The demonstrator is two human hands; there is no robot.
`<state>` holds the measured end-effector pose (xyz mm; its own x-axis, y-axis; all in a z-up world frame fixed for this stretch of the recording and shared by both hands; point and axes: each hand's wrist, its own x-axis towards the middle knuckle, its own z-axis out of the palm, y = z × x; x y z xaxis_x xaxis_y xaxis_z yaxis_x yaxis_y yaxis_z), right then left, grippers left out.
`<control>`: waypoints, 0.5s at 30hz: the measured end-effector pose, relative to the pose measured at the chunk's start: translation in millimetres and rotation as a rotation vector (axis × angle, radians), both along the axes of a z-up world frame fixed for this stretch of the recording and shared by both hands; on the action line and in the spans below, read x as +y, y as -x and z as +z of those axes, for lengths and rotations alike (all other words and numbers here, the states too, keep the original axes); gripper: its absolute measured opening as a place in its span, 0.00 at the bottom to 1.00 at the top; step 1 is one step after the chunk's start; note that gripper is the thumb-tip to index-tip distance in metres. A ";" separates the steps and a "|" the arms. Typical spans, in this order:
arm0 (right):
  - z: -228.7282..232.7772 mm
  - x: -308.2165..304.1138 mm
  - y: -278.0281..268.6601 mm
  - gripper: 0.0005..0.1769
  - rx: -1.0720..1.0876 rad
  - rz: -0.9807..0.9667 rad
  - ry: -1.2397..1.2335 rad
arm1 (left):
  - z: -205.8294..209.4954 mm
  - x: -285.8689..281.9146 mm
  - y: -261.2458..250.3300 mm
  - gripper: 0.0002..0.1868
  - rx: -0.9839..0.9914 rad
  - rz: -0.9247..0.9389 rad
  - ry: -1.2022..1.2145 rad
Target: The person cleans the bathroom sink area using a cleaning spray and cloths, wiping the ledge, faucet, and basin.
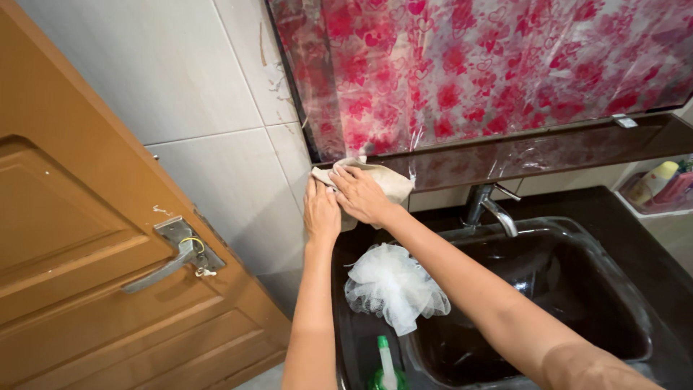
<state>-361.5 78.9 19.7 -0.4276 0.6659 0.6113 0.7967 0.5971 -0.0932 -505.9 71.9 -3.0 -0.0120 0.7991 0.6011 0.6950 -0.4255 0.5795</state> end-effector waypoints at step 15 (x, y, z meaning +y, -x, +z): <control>-12.2 9.8 8.6 0.31 0.021 -0.020 0.070 | -54.2 45.3 8.7 0.30 -0.466 0.027 0.085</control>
